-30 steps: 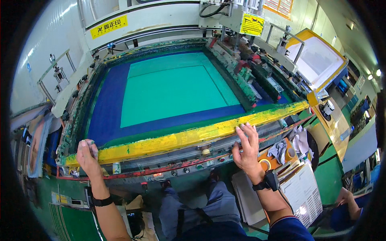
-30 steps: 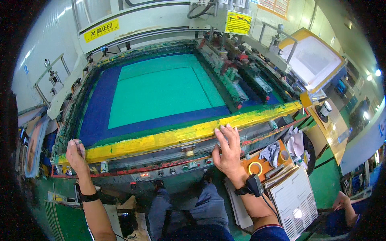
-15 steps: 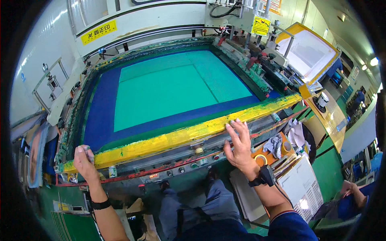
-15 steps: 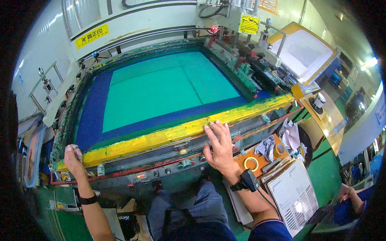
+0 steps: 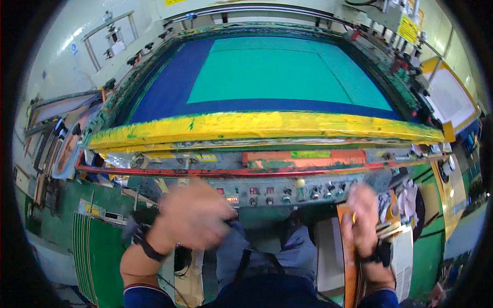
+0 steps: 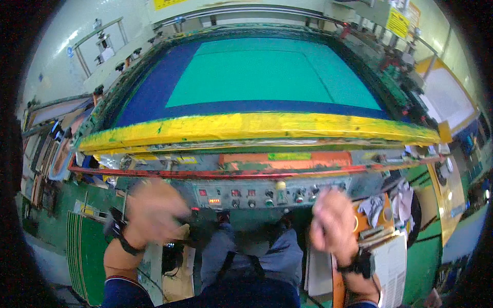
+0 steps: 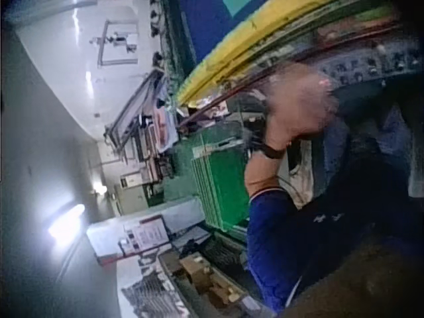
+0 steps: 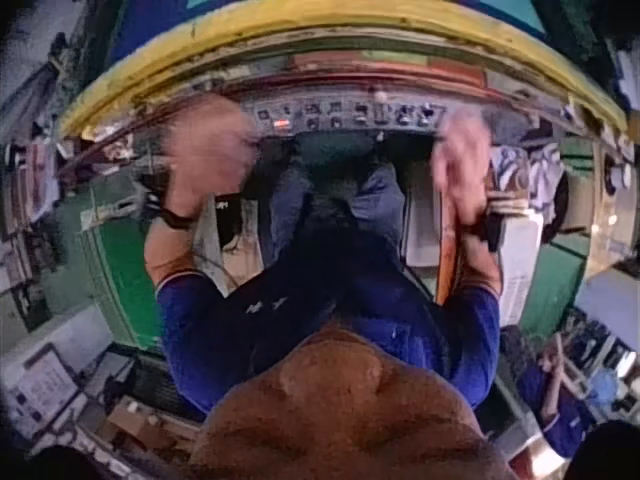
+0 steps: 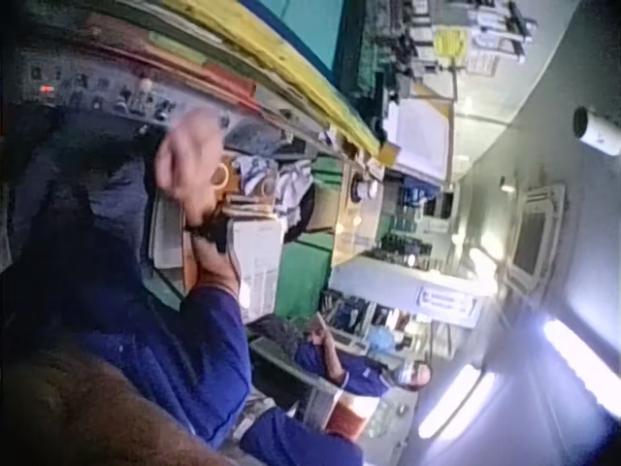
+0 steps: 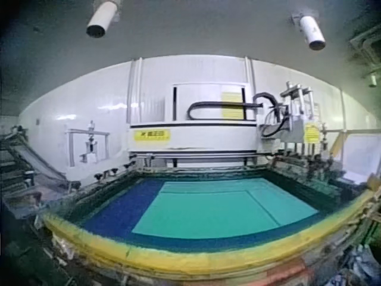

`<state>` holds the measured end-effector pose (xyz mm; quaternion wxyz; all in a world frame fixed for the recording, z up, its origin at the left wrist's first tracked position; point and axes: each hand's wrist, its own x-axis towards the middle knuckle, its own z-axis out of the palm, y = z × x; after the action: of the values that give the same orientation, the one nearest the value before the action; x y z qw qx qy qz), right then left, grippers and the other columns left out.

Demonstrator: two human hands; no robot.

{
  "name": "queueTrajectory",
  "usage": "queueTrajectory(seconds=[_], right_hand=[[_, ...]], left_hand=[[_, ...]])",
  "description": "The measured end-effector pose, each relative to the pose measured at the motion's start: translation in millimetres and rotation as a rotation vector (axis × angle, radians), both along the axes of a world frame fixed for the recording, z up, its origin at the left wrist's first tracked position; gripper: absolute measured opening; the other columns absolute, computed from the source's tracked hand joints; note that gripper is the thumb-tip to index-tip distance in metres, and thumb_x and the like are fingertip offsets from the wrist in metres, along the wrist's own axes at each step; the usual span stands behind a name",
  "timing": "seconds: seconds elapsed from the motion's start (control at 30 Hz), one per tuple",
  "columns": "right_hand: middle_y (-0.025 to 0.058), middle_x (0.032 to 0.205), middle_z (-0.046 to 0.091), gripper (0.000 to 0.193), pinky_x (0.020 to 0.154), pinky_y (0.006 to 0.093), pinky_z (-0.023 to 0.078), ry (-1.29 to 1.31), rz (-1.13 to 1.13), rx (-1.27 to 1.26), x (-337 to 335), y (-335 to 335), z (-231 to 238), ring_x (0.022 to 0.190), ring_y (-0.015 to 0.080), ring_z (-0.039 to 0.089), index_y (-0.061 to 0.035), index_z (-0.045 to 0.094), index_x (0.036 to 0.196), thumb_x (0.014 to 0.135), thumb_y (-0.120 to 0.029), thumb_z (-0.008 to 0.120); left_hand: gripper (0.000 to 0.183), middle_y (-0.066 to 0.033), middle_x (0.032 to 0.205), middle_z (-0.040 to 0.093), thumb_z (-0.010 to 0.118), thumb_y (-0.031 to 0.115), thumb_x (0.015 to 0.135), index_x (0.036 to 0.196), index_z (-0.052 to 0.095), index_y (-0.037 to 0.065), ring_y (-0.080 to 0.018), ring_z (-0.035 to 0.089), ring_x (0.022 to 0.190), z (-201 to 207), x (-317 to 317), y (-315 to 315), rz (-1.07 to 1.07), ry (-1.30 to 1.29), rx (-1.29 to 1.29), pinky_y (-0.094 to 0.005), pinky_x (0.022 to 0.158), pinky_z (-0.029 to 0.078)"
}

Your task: Operator is loading and unloading large metal panels into a screen printing or coating machine and placing them into a drying rack.

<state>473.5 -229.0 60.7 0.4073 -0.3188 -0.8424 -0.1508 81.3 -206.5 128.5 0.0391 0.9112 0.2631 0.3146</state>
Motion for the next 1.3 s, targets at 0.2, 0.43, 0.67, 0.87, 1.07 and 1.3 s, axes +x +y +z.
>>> queueTrajectory(seconds=[0.2, 0.43, 0.67, 0.87, 1.07, 1.3], right_hand=[[0.0140, 0.101, 0.066, 0.034, 0.074, 0.0370, 0.053, -0.011, -0.067, -0.320, -11, -21, -12, 0.087, 0.0304, 0.065, -0.0019, 0.064, 0.103, 0.070, 0.002, 0.065], [0.0184, 0.105, 0.063, 0.030, 0.081, 0.0388, 0.052, 0.105, -0.166, -0.489, 1, -8, -18, 0.093, 0.0348, 0.064, 0.0004, 0.062, 0.106, 0.077, 0.001, 0.065], [0.0210, 0.104, 0.062, 0.028, 0.088, 0.0427, 0.049, 0.202, -0.283, -0.629, 35, 2, -34, 0.099, 0.0396, 0.061, 0.0026, 0.061, 0.106, 0.077, 0.001, 0.062], [0.0181, 0.098, 0.062, 0.027, 0.081, 0.0373, 0.048, 0.230, -0.251, -0.472, 42, 65, -3, 0.090, 0.0304, 0.061, 0.0025, 0.060, 0.107, 0.080, -0.001, 0.063], [0.0110, 0.120, 0.063, 0.041, 0.093, 0.0347, 0.046, 0.888, 0.466, -0.885, 98, 283, -13, 0.109, 0.0227, 0.059, -0.0038, 0.061, 0.123, 0.095, -0.033, 0.054], [0.0120, 0.127, 0.059, 0.052, 0.099, 0.0388, 0.044, 1.448, 0.676, -1.033, 20, 385, 10, 0.114, 0.0256, 0.056, -0.0056, 0.052, 0.131, 0.099, -0.045, 0.044]], left_hand=[[0.021, -0.0149, 0.086, 0.066, 0.060, 0.024, 0.089, 0.095, 0.066, 0.005, -0.0309, 0.065, 0.076, -83, -72, 121, 0.420, -0.046, -0.238, -0.0422, 0.071, 0.052], [0.021, -0.0113, 0.082, 0.068, 0.061, 0.023, 0.090, 0.097, 0.068, 0.004, -0.0243, 0.066, 0.080, -112, -143, 296, 0.641, -0.265, -0.954, -0.0383, 0.072, 0.052], [0.030, -0.0170, 0.094, 0.067, 0.063, 0.021, 0.088, 0.111, 0.062, 0.003, -0.0298, 0.064, 0.092, -122, -180, 322, 0.404, 0.527, -0.321, -0.0401, 0.077, 0.049], [0.038, -0.0143, 0.129, 0.057, 0.050, 0.029, 0.095, 0.125, 0.055, 0.006, -0.0288, 0.053, 0.122, -137, -159, 292, 0.603, -0.086, -0.251, -0.0406, 0.102, 0.044], [0.033, -0.0124, 0.120, 0.060, 0.049, 0.033, 0.098, 0.116, 0.058, 0.007, -0.0287, 0.057, 0.111, -114, -92, 257, 0.123, -1.314, -0.733, -0.0419, 0.101, 0.044], [0.035, -0.0086, 0.117, 0.059, 0.055, 0.030, 0.096, 0.123, 0.053, 0.007, -0.0210, 0.058, 0.104, -74, -68, 155, 0.505, -1.388, -0.542, -0.0402, 0.092, 0.048]])
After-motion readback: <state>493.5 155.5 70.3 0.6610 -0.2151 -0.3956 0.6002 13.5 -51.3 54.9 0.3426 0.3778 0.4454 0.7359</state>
